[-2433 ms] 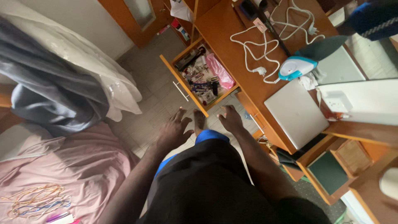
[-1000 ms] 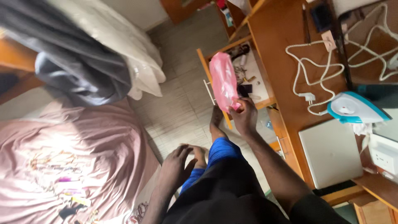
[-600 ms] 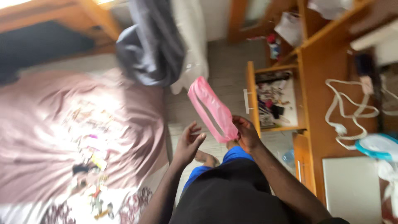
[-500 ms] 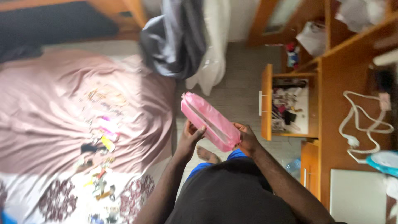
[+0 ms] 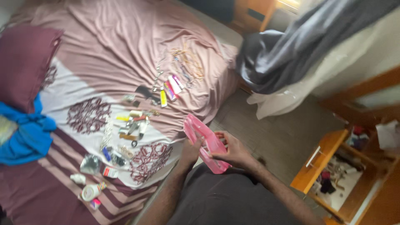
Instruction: The person handles various jewelry items, including necklaces and chains, on a bed. They pick up and examine a gold chain, a silver chain, and a pink plastic bag containing small items. The person also retrieves a small purple object from a drawer and places it on the bed.
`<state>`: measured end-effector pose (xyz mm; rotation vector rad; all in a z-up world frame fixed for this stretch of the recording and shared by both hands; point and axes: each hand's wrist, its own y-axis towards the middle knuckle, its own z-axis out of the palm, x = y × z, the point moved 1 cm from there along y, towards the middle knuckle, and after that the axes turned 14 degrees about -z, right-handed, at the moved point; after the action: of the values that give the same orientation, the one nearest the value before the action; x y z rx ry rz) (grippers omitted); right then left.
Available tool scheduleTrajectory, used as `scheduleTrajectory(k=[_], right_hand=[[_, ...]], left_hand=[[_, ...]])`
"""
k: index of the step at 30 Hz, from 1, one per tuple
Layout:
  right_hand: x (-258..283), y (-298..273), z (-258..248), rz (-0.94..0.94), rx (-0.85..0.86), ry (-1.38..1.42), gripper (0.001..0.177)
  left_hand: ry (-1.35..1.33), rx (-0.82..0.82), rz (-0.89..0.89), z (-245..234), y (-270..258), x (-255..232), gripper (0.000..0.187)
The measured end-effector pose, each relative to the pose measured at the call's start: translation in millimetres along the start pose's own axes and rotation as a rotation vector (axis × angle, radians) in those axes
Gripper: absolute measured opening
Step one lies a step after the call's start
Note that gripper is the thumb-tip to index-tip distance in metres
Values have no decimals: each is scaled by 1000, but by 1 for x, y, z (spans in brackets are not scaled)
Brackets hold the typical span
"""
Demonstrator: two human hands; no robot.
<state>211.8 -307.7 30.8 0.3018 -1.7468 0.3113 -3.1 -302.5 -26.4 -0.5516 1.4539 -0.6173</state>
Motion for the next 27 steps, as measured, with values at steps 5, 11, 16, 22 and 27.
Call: scheduleTrajectory(k=[5,11,16,22,27], right_hand=[[3,38,22,11,-128,-399,30],[-10,102,9,29,-171,-262,21],[-6,172,5,15,-160,-291,16],[0,246,25,-154,356,-374,36],[-37,287,44,-361,586,-586,47]], left_hand=[[20,-143,19,-43,10,5,30],[246,-367,218,-74,-6,-30,38],[-67,-394,-35,-104,-10,-74,49],[94,-521,68,-94,44,-92,42],[155,-560,-30,-77,100,-83,35]])
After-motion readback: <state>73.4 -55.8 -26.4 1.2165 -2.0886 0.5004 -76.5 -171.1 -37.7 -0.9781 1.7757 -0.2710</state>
